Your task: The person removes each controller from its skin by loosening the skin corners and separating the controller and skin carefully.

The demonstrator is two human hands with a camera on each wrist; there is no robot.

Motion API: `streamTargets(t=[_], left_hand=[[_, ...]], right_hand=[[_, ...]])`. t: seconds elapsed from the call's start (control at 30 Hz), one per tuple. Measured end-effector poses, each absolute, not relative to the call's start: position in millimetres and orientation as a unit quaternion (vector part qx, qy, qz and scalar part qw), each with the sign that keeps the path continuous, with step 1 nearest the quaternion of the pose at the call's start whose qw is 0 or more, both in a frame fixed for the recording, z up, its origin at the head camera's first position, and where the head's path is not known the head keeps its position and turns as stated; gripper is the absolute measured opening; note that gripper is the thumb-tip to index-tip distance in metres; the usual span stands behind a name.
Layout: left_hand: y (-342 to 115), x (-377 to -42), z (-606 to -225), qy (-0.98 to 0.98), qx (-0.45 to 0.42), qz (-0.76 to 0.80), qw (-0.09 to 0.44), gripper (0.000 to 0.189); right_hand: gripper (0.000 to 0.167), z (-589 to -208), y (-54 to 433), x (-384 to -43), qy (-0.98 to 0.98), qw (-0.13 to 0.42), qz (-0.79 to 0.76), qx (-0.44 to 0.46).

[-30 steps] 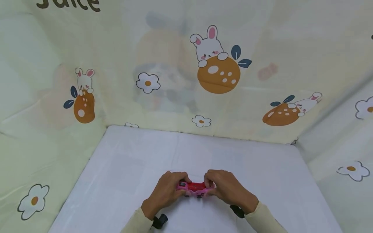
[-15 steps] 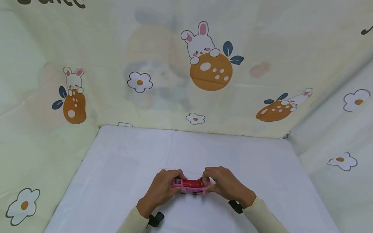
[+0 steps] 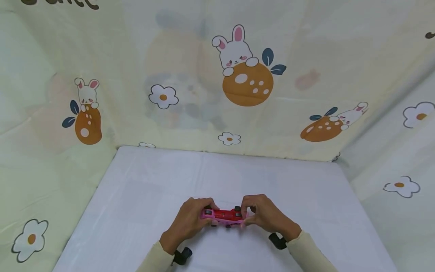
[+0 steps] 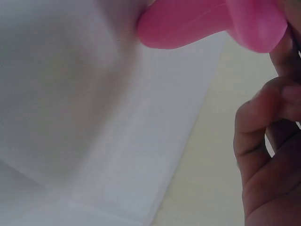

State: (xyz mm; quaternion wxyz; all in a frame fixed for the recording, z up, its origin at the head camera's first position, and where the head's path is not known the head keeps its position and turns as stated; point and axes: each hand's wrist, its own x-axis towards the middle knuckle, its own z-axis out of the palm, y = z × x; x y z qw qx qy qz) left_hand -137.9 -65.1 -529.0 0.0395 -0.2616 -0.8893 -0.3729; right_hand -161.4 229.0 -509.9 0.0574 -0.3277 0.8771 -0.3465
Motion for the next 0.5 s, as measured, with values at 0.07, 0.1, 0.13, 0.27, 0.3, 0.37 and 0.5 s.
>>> streamTargets(t=[0.07, 0.1, 0.13, 0.27, 0.3, 0.37, 0.5], left_hand=[[-64.7, -137.4, -529.1, -0.889, -0.264, -0.373, 0.041, 0.031], [-64.6, -137.1, -529.1, -0.889, -0.264, -0.373, 0.041, 0.031], [-64.5, -136.7, -529.1, -0.888, -0.264, -0.373, 0.042, 0.031], [-64.8, -134.2, -529.7, -0.890, -0.261, -0.372, 0.042, 0.031], [-65.0, -133.5, -530.0, -0.891, -0.260, -0.371, 0.042, 0.031], [-65.1, -132.1, -531.1, -0.891, -0.258, -0.371, 0.041, 0.031], [-64.3, -129.8, -534.9, -0.889, -0.258, -0.377, 0.036, 0.034]], right_hand=[[0.039, -512.5, 231.0, -161.9, 0.873, 0.059, -0.357, -0.326], [0.039, -513.4, 231.7, -161.8, 0.871, 0.060, -0.363, -0.325], [0.038, -514.0, 232.3, -161.6, 0.869, 0.059, -0.369, -0.325], [0.033, -514.6, 234.0, -159.1, 0.863, 0.070, -0.391, -0.313], [0.032, -514.4, 234.3, -158.4, 0.861, 0.077, -0.399, -0.304], [0.029, -514.7, 235.2, -157.3, 0.858, 0.094, -0.416, -0.286], [0.029, -515.6, 237.4, -156.3, 0.853, 0.121, -0.439, -0.256]])
